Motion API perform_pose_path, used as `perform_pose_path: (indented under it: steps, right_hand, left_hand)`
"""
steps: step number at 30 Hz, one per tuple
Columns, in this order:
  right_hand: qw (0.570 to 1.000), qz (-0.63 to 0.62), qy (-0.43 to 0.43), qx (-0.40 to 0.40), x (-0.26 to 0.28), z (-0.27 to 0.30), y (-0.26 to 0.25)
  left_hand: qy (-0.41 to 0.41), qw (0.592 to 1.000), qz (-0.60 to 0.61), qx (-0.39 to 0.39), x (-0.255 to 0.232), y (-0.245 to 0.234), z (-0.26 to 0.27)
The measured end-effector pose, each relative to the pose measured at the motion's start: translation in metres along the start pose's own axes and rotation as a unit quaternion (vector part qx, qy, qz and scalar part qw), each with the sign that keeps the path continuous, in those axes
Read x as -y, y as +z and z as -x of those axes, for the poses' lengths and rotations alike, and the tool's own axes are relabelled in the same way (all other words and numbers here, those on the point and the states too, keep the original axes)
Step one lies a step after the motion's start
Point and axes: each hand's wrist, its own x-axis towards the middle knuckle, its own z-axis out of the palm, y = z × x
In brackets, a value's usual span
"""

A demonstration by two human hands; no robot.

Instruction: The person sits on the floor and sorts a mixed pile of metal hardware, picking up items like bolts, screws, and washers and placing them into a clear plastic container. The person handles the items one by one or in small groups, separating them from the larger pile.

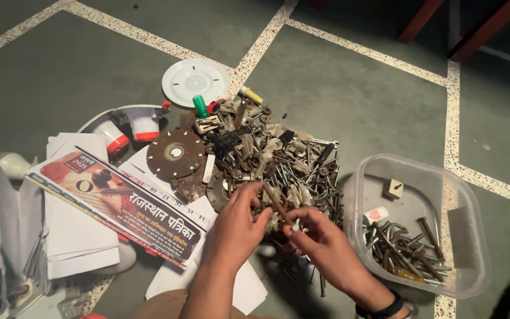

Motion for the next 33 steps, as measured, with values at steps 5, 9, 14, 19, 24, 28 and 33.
perform_pose_path:
  steps: [5,9,14,19,24,28,33]
  right_hand:
    - [0.998,0.006,-0.018,0.055,0.011,0.008,0.009]
    - [0.999,0.040,0.007,0.021,0.030,0.015,0.005]
    - [0.991,0.124,-0.054,-0.022,0.054,0.021,0.005]
    - [0.983,0.126,-0.129,-0.021,0.062,0.030,0.007]
    - [0.986,0.056,-0.153,-0.030,0.056,0.033,0.003]
    - [0.977,0.033,-0.200,-0.060,0.056,0.041,-0.009]
    - [0.935,0.173,-0.275,-0.144,0.057,0.059,-0.038]
  left_hand:
    - [0.074,0.995,-0.058,-0.035,-0.002,-0.002,0.006]
    - [0.142,0.980,-0.071,-0.118,-0.002,0.000,0.006]
    - [0.119,0.986,-0.055,-0.108,-0.003,0.001,0.006]
    - [0.127,0.989,-0.034,-0.066,-0.004,0.005,0.008]
    - [0.218,0.969,-0.067,-0.093,-0.002,0.013,0.010]
    - [0.317,0.938,-0.094,-0.098,-0.010,0.032,0.025]
    - [0.377,0.912,-0.091,-0.130,-0.022,0.063,0.036]
